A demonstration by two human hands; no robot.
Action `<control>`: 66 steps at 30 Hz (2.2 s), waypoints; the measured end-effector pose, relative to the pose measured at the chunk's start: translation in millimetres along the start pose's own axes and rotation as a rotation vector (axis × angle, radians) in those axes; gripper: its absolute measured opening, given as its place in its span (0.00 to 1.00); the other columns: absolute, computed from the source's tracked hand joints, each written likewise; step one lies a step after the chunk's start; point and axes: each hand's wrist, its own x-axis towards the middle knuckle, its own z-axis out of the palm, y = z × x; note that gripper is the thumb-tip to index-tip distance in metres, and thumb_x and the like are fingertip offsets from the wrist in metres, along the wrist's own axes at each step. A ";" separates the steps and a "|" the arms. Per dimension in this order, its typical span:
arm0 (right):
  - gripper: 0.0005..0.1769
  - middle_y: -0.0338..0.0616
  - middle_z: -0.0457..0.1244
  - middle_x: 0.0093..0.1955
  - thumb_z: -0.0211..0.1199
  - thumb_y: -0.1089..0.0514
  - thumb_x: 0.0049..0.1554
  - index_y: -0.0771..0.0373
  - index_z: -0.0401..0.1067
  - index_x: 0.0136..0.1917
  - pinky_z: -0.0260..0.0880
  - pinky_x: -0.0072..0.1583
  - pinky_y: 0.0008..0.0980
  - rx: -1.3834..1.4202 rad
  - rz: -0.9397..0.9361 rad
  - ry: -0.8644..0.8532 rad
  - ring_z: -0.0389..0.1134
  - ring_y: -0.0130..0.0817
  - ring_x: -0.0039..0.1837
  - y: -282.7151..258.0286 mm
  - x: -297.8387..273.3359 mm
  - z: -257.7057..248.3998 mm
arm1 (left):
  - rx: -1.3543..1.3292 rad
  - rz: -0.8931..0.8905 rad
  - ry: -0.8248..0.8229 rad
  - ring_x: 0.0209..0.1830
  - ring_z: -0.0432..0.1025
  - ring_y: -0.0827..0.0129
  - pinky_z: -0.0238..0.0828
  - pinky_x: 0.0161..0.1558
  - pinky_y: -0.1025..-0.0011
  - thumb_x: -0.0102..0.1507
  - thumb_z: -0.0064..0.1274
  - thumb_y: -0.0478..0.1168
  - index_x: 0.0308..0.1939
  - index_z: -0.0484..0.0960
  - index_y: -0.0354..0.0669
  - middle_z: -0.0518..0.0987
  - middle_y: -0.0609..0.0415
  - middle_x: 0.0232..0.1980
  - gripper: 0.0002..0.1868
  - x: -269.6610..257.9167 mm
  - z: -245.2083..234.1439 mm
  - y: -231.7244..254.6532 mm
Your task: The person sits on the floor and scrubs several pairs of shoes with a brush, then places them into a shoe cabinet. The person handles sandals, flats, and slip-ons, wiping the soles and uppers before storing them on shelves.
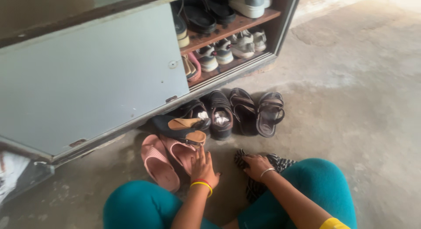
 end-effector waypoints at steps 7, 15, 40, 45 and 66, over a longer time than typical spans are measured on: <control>0.33 0.53 0.62 0.69 0.63 0.61 0.51 0.61 0.65 0.71 0.62 0.69 0.43 0.171 -0.066 0.292 0.62 0.53 0.69 30.5 32.6 38.0 | -0.005 0.029 -0.007 0.84 0.31 0.50 0.29 0.79 0.53 0.61 0.61 0.56 0.77 0.50 0.37 0.34 0.41 0.83 0.51 2.9 4.7 6.4; 0.26 0.57 0.68 0.62 0.56 0.69 0.51 0.63 0.75 0.62 0.67 0.67 0.44 0.499 0.020 0.874 0.68 0.55 0.65 38.2 26.0 9.6 | -0.051 0.020 0.011 0.84 0.33 0.50 0.32 0.79 0.53 0.60 0.60 0.55 0.77 0.52 0.37 0.35 0.40 0.83 0.50 2.3 2.2 7.3; 0.45 0.42 0.54 0.79 0.73 0.48 0.47 0.56 0.61 0.75 0.53 0.70 0.52 0.182 0.346 0.676 0.52 0.53 0.76 60.3 77.6 7.5 | -0.035 0.301 0.184 0.80 0.43 0.45 0.45 0.74 0.51 0.59 0.60 0.44 0.71 0.62 0.34 0.46 0.39 0.81 0.40 18.0 14.1 9.0; 0.37 0.47 0.61 0.75 0.71 0.48 0.51 0.60 0.68 0.71 0.55 0.73 0.47 0.121 0.216 0.792 0.61 0.50 0.72 84.1 92.8 20.5 | -0.022 0.251 0.132 0.80 0.43 0.46 0.44 0.74 0.49 0.60 0.60 0.45 0.71 0.62 0.35 0.46 0.40 0.81 0.39 18.9 15.2 9.1; 0.35 0.49 0.58 0.74 0.64 0.62 0.50 0.61 0.63 0.72 0.53 0.75 0.40 0.089 -0.120 0.266 0.56 0.46 0.75 38.1 54.1 38.9 | -0.042 -0.106 0.459 0.72 0.57 0.49 0.57 0.66 0.52 0.49 0.71 0.49 0.71 0.64 0.37 0.65 0.46 0.69 0.51 71.0 -38.9 -40.7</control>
